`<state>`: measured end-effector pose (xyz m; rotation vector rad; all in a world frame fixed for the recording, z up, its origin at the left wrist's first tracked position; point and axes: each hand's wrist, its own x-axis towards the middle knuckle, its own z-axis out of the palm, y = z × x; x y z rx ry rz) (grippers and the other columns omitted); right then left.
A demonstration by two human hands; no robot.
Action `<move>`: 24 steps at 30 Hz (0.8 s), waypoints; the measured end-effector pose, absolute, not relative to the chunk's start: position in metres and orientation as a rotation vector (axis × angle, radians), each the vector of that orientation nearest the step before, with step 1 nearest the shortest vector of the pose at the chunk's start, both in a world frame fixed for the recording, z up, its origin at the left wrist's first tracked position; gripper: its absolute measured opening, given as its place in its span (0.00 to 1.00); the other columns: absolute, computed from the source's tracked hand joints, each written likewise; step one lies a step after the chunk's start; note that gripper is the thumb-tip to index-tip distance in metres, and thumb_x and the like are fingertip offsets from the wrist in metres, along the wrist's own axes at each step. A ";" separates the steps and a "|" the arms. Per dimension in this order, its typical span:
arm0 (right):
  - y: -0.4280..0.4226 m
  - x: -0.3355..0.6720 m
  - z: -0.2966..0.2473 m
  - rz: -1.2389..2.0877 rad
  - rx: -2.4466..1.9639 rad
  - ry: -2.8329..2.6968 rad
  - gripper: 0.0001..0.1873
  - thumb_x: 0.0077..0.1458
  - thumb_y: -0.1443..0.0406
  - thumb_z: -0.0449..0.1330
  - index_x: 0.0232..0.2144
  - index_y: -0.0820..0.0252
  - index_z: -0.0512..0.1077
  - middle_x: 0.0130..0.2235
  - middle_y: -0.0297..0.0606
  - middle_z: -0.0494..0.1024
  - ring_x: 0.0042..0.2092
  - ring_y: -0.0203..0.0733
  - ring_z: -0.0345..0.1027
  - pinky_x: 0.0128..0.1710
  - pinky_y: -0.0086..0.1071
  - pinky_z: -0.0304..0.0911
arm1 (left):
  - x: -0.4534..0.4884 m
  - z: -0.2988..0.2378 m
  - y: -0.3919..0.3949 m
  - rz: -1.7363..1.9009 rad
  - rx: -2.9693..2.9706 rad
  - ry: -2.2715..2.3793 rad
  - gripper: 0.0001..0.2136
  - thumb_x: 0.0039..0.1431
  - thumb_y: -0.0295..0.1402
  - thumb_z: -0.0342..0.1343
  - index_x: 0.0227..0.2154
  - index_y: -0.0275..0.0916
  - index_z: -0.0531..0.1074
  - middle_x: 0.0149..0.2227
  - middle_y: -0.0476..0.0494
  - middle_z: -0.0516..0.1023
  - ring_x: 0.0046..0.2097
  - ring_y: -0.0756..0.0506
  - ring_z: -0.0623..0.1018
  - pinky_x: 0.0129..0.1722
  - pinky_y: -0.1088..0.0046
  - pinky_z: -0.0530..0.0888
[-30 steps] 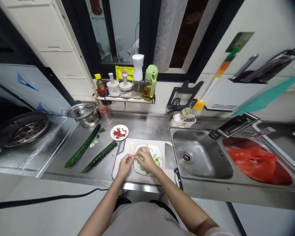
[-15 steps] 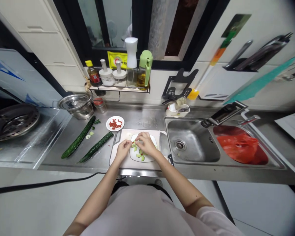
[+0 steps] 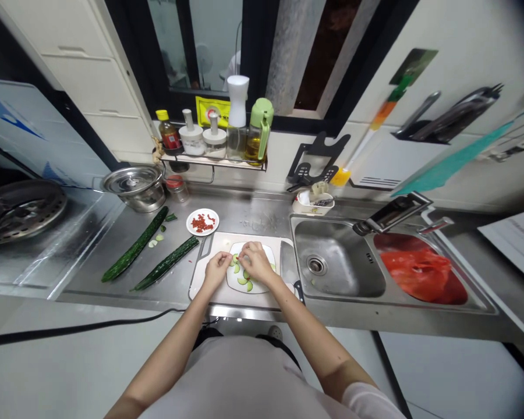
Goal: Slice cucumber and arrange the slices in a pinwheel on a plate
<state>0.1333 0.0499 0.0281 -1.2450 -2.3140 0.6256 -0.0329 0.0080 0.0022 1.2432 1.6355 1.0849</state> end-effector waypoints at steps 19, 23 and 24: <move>0.057 0.123 -0.009 0.370 -1.347 -2.598 0.09 0.60 0.65 0.54 0.34 0.60 0.74 0.43 0.44 0.69 0.47 0.47 0.55 0.45 0.38 0.53 | -0.022 -0.001 0.016 0.538 1.611 2.042 0.07 0.59 0.35 0.52 0.35 0.43 0.75 0.37 0.45 0.79 0.45 0.41 0.74 0.44 0.65 0.58; 0.058 0.123 -0.011 0.388 -1.359 -2.608 0.09 0.60 0.66 0.54 0.33 0.60 0.74 0.43 0.44 0.69 0.47 0.47 0.55 0.45 0.39 0.53 | -0.019 -0.003 0.020 0.476 1.624 2.034 0.07 0.58 0.36 0.54 0.35 0.42 0.74 0.37 0.43 0.79 0.45 0.40 0.73 0.44 0.64 0.58; 0.059 0.122 -0.011 0.392 -1.363 -2.608 0.09 0.60 0.66 0.54 0.33 0.60 0.74 0.44 0.44 0.69 0.47 0.47 0.55 0.45 0.39 0.53 | -0.019 -0.003 0.020 0.465 1.628 2.030 0.07 0.58 0.36 0.54 0.35 0.42 0.74 0.37 0.43 0.78 0.45 0.40 0.73 0.45 0.64 0.58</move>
